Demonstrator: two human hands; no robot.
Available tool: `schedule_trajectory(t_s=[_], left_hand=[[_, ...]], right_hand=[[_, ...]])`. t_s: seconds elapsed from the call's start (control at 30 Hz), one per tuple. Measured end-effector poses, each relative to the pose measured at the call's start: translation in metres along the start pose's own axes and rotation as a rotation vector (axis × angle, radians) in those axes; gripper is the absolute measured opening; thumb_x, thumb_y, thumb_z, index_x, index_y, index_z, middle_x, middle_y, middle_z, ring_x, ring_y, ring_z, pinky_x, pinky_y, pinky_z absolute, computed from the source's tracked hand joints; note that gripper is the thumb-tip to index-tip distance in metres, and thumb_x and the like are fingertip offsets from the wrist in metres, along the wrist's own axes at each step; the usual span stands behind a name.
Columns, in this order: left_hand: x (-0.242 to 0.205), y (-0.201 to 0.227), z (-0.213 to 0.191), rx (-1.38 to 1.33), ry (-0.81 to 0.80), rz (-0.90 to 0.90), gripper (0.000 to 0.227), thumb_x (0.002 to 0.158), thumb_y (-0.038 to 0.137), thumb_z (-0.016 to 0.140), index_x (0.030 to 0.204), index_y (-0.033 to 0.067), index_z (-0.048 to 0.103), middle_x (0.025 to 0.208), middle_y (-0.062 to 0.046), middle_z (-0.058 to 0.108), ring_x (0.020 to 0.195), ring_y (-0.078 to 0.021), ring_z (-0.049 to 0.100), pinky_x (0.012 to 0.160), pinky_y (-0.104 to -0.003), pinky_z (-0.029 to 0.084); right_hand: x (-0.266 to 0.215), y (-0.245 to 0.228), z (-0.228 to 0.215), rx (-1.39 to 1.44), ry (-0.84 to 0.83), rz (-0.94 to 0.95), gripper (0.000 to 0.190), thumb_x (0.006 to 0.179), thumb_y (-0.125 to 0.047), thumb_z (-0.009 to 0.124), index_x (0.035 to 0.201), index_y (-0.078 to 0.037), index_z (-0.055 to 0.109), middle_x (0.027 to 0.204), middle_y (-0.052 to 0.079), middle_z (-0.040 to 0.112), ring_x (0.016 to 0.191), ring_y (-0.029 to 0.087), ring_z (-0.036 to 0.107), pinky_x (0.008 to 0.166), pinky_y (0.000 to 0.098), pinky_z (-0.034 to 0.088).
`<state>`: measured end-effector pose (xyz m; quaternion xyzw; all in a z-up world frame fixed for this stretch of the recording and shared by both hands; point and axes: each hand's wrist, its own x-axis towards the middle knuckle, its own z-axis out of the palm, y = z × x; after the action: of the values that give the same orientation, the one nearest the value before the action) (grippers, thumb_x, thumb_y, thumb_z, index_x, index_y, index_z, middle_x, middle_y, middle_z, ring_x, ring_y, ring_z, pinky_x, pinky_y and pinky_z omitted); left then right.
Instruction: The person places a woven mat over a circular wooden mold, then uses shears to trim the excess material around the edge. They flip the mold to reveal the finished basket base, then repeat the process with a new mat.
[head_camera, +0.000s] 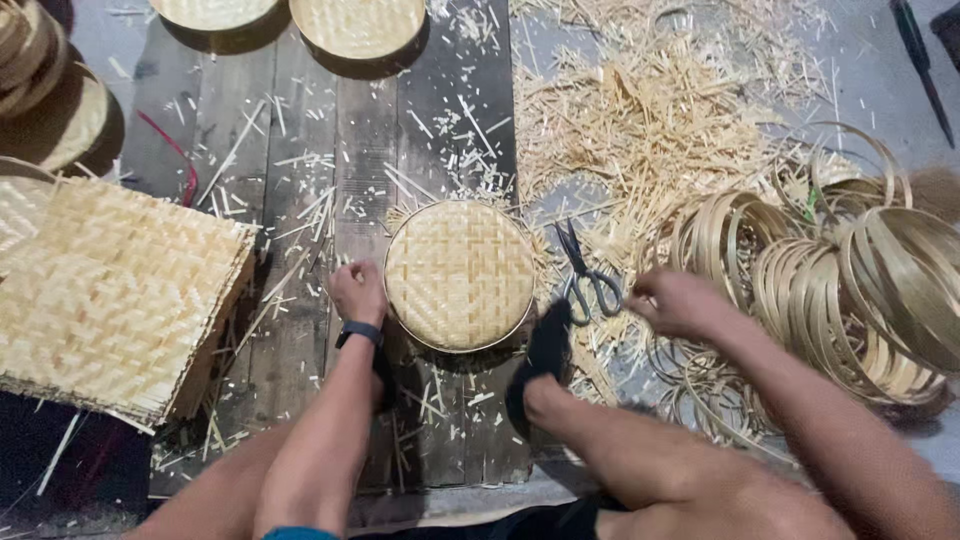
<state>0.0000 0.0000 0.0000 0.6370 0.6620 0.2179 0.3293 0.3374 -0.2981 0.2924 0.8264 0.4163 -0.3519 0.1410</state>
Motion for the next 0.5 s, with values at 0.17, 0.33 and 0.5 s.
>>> schedule_trajectory(t_s=[0.17, 0.33, 0.5], left_hand=[[-0.009, 0.000, -0.016, 0.040, -0.174, 0.067, 0.042, 0.098, 0.043, 0.060, 0.109, 0.0059, 0.076, 0.107, -0.022, 0.075, 0.102, -0.0351, 0.069, 0.090, -0.045, 0.053], [0.011, 0.001, 0.032, -0.274, -0.283, -0.452, 0.053, 0.103, 0.045, 0.057, 0.096, -0.0054, 0.072, 0.086, -0.017, 0.070, 0.077, -0.0282, 0.062, 0.071, -0.047, 0.050], [0.014, 0.001, 0.064, -0.617, -0.034, -0.531, 0.041, 0.100, 0.035, 0.061, 0.091, -0.0043, 0.065, 0.083, -0.006, 0.063, 0.077, -0.0200, 0.058, 0.070, -0.040, 0.048]], right_hand=[[0.088, -0.007, 0.093, 0.414, 0.152, -0.228, 0.036, 0.095, -0.040, 0.066, 0.108, -0.007, 0.071, 0.096, 0.013, 0.077, 0.084, 0.023, 0.072, 0.078, 0.0388, 0.058], [0.198, -0.057, 0.158, 0.900, 0.156, 0.090, 0.035, 0.092, -0.032, 0.063, 0.108, 0.000, 0.066, 0.098, 0.016, 0.073, 0.087, 0.027, 0.072, 0.080, 0.0410, 0.061], [0.211, -0.088, 0.162, 1.003, 0.496, 0.216, 0.054, 0.082, -0.047, 0.075, 0.110, -0.001, 0.063, 0.105, 0.019, 0.071, 0.099, 0.033, 0.069, 0.089, 0.0436, 0.054]])
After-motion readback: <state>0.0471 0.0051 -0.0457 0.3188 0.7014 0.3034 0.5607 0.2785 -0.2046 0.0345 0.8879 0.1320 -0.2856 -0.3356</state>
